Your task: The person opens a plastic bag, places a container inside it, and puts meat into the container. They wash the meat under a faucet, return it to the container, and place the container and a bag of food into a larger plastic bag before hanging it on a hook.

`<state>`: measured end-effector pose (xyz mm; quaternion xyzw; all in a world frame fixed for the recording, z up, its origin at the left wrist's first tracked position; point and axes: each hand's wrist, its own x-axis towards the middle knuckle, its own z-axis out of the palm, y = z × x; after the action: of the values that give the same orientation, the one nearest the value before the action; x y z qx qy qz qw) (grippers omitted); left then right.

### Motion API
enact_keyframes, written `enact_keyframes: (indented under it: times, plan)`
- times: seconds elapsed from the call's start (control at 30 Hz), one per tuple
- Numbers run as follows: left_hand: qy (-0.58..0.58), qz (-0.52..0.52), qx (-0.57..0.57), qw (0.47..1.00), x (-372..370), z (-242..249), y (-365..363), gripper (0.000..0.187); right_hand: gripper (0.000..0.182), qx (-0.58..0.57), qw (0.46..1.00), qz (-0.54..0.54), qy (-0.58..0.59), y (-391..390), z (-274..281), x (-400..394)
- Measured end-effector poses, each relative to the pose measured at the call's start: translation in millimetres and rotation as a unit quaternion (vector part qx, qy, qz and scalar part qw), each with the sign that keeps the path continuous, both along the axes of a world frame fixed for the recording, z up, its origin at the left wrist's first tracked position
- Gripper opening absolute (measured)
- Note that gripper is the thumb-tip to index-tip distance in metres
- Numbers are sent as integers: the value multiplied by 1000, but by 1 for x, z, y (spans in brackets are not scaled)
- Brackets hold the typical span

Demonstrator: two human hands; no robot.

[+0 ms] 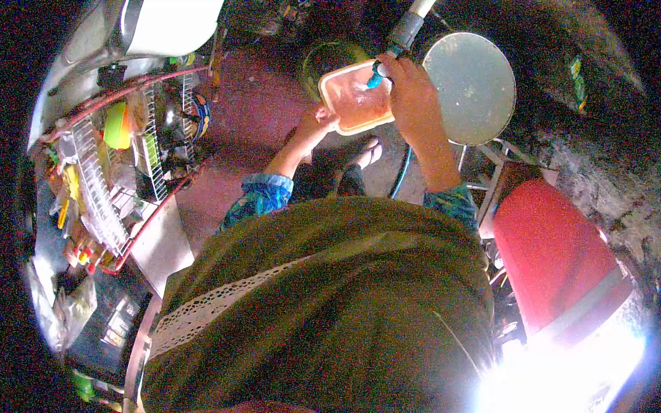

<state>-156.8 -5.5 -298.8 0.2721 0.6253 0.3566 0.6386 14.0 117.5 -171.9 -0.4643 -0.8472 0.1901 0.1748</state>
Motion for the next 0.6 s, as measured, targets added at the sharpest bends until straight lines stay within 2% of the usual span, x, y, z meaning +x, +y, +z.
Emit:
enact_keyframes:
  times: [0.13, 0.27, 0.33, 0.37, 0.4, 0.43, 0.47, 0.53, 0.57, 0.6]
  plan:
    - [21, -15, -4, 1000, -2, 11, 3, 32, 35, 40, 998, 48, -31, 9, 2, 0]
    - [25, -18, -1, 1000, -2, 15, 5, 35, 32, 17, 998, 52, -39, 10, 4, -1]
    - [31, -27, -5, 999, -4, 16, 3, 34, 28, 91, 996, -1, -27, 4, 15, -7]
    - [37, -36, -9, 999, -5, 15, 3, 34, 28, 91, 996, -1, -26, -4, 17, -8]
    - [37, -35, -9, 999, -5, 14, 2, 34, 33, 7, 1000, -7, -28, -15, 17, -9]
    - [28, -26, 11, 999, -6, 12, 0, 31, 39, -76, 997, -13, -30, -24, 12, -12]
    - [19, -16, 31, 999, -6, 9, -2, 28, 39, -76, 997, -13, -30, -35, 0, -17]
    - [28, -27, 39, 998, -9, -6, -12, 25, 29, -78, 979, 134, -134, -61, -35, -31]
    - [37, -38, 47, 998, -10, -10, -14, 21, 29, -77, 979, 134, -134, -68, -55, -35]
    - [38, -37, 48, 997, -9, -8, -16, 21, 29, -11, 982, 113, -150, -71, -76, -39]
